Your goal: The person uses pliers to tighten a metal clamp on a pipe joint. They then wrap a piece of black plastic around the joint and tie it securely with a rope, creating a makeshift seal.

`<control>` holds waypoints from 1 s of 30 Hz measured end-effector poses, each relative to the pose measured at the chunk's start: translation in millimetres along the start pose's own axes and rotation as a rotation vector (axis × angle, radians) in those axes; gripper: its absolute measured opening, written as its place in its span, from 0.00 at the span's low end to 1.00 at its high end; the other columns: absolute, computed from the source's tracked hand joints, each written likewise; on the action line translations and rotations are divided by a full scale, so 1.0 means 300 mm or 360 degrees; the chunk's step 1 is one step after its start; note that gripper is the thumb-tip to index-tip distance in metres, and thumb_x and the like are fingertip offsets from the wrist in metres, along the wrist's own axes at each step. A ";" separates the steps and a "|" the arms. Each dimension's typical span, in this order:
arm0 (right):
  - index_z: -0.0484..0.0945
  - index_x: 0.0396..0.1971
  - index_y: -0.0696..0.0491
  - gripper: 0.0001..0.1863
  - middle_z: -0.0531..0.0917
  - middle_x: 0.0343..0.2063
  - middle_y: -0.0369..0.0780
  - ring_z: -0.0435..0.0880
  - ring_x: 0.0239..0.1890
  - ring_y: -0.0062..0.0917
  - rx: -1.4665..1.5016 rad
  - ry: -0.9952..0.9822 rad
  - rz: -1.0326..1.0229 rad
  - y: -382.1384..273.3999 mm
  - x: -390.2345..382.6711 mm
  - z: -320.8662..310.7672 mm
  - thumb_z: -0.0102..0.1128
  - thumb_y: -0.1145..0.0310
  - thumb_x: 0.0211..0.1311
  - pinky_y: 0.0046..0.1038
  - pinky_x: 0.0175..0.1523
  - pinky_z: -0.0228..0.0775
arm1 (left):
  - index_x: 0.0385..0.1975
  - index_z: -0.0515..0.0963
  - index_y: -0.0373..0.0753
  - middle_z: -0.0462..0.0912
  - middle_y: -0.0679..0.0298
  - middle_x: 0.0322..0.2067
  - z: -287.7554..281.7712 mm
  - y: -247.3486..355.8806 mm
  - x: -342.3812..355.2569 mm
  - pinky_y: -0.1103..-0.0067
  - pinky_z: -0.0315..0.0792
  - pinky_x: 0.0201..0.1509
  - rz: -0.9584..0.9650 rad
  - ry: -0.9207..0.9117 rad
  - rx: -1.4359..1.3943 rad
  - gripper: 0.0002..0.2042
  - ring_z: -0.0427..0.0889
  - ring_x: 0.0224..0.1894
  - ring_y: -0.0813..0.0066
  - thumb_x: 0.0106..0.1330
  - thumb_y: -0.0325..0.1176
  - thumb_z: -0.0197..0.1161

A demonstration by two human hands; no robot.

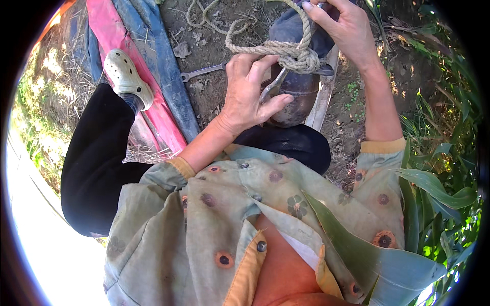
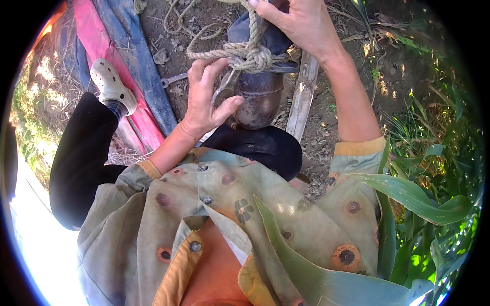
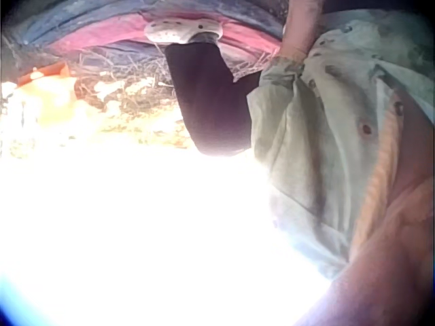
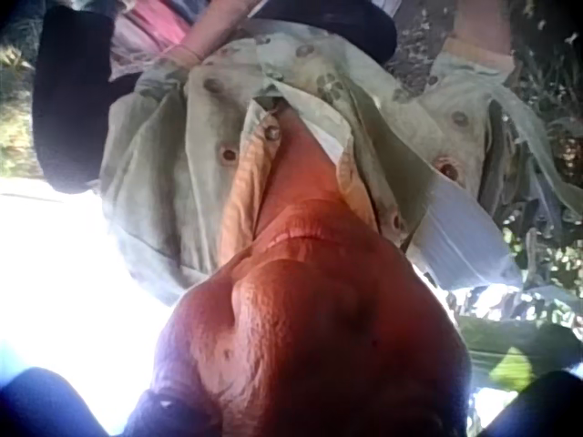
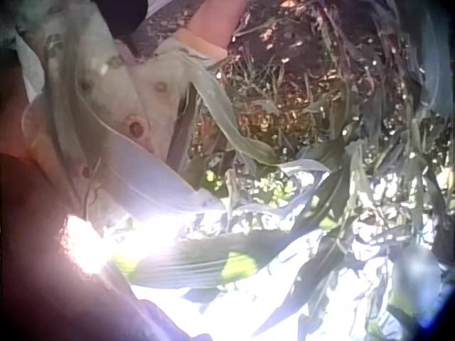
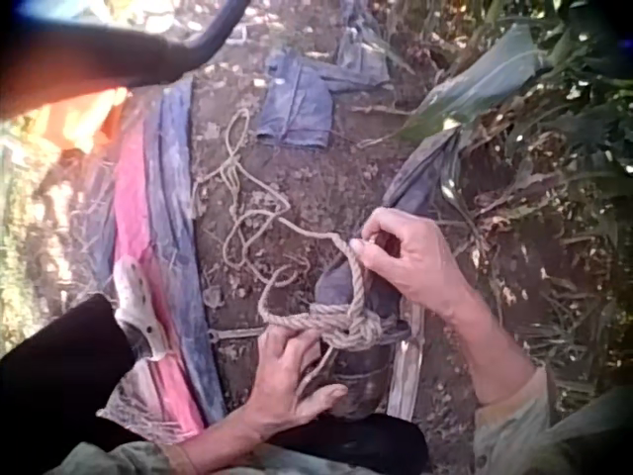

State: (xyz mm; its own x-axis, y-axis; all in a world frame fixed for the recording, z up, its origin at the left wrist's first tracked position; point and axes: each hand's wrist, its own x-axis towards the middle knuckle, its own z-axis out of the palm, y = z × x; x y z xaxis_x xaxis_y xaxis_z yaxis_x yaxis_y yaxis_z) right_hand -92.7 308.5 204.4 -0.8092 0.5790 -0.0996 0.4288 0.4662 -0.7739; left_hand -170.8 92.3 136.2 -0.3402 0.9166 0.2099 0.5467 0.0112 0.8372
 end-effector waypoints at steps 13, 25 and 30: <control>0.71 0.23 0.60 0.11 0.69 0.18 0.42 0.69 0.19 0.30 -0.0144 0.0660 -0.0249 0.074 -0.019 0.106 0.54 0.67 0.60 0.28 0.27 0.61 | 0.43 0.70 0.35 0.73 0.53 0.41 0.030 0.088 0.017 0.68 0.63 0.55 -0.0235 0.0346 -0.0291 0.22 0.70 0.48 0.57 0.50 0.33 0.70; 0.76 0.23 0.57 0.08 0.75 0.20 0.37 0.75 0.21 0.19 -0.0143 0.0805 0.0010 0.012 -0.113 0.038 0.63 0.68 0.53 0.21 0.27 0.64 | 0.29 0.76 0.44 0.81 0.71 0.34 -0.107 -0.042 0.166 0.55 0.56 0.62 0.0490 -0.0079 0.0646 0.15 0.76 0.43 0.69 0.46 0.42 0.71; 0.76 0.24 0.57 0.08 0.75 0.20 0.36 0.73 0.21 0.19 -0.0029 0.0832 0.0118 0.047 -0.138 0.041 0.64 0.69 0.52 0.21 0.28 0.64 | 0.20 0.73 0.44 0.80 0.70 0.26 -0.114 -0.046 0.216 0.53 0.62 0.59 0.0630 -0.0180 0.0463 0.13 0.79 0.34 0.73 0.45 0.39 0.71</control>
State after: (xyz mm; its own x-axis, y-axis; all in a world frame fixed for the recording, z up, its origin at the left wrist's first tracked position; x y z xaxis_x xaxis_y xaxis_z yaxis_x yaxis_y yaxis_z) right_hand -58.1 282.8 189.9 -0.4701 0.8651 0.1748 0.4881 0.4199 -0.7652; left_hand -226.6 137.9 155.4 0.0124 0.9105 0.4133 0.8133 -0.2497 0.5256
